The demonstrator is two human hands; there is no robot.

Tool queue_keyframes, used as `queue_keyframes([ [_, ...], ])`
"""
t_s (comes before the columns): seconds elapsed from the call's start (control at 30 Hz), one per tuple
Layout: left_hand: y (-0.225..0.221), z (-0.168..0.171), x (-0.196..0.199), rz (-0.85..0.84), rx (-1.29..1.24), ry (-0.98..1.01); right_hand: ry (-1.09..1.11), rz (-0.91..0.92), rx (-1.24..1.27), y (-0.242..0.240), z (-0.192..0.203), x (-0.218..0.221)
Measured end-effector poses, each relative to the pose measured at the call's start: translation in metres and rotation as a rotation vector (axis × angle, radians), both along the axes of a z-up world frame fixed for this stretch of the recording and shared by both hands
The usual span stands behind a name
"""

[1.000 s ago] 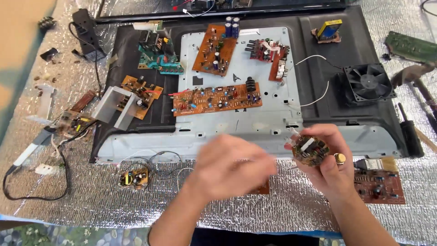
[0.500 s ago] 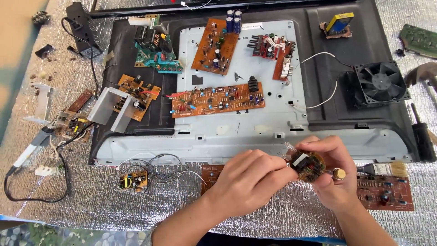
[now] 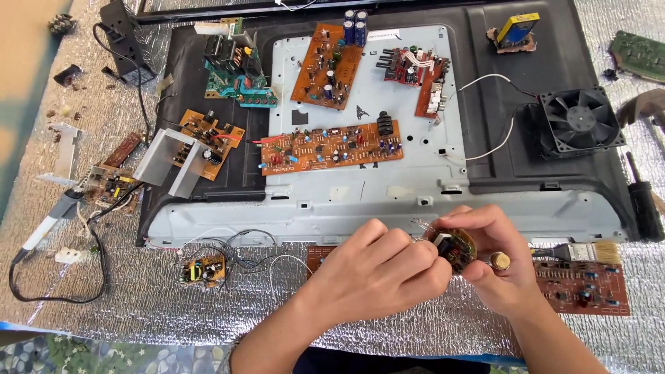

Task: Disassembling internal components of a television, including circuit boards and small electronic parts, using a screwdriver.

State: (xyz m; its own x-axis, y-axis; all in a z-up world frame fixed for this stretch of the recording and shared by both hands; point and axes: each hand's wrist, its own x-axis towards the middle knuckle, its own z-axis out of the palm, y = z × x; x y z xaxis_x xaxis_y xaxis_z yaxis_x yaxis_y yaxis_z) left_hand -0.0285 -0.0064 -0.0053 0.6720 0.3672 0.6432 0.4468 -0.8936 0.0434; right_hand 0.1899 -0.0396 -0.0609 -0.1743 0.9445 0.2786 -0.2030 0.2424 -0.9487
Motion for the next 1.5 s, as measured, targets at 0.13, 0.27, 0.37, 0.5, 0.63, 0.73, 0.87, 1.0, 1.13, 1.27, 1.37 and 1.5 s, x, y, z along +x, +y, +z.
queue_keyframes([
  [0.13,0.0,-0.003,0.0,0.017,0.011,0.007,0.047,0.001,-0.029,0.0,0.0,-0.001],
  [0.27,0.004,-0.007,-0.004,0.006,-0.055,-0.048,0.115,-0.015,0.005,0.0,-0.004,0.005],
  [0.37,0.007,-0.029,-0.004,-0.033,-0.126,-0.282,0.207,-0.03,-0.063,-0.004,-0.005,0.006],
  [0.5,0.004,-0.016,-0.002,-0.033,-0.234,-0.486,0.236,-0.005,-0.092,-0.003,-0.002,0.007],
  [0.63,0.002,-0.008,0.004,-0.042,-0.309,-0.518,0.265,-0.007,-0.072,-0.002,-0.001,0.005],
  [0.73,0.002,-0.006,0.01,-0.073,-0.418,-0.569,0.273,0.014,-0.053,-0.002,-0.004,0.006],
  [0.87,0.0,0.004,0.012,-0.144,-0.84,-0.68,0.075,-0.09,-0.024,-0.004,0.002,0.003],
  [1.0,-0.001,0.0,0.011,-0.116,-0.917,-0.716,0.031,-0.113,0.005,-0.005,-0.003,0.003],
  [1.13,-0.001,-0.002,0.009,-0.088,-0.942,-0.74,-0.043,-0.156,0.092,-0.005,-0.002,0.0],
  [1.27,-0.001,-0.001,0.008,-0.126,-1.005,-0.76,-0.034,-0.171,0.108,-0.004,-0.012,0.006],
  [1.37,-0.001,-0.004,0.008,-0.148,-1.062,-0.791,-0.042,-0.157,0.127,-0.003,-0.014,0.006],
  [1.5,-0.002,-0.002,0.007,-0.16,-1.084,-0.771,-0.046,-0.175,0.125,-0.003,-0.015,0.006],
])
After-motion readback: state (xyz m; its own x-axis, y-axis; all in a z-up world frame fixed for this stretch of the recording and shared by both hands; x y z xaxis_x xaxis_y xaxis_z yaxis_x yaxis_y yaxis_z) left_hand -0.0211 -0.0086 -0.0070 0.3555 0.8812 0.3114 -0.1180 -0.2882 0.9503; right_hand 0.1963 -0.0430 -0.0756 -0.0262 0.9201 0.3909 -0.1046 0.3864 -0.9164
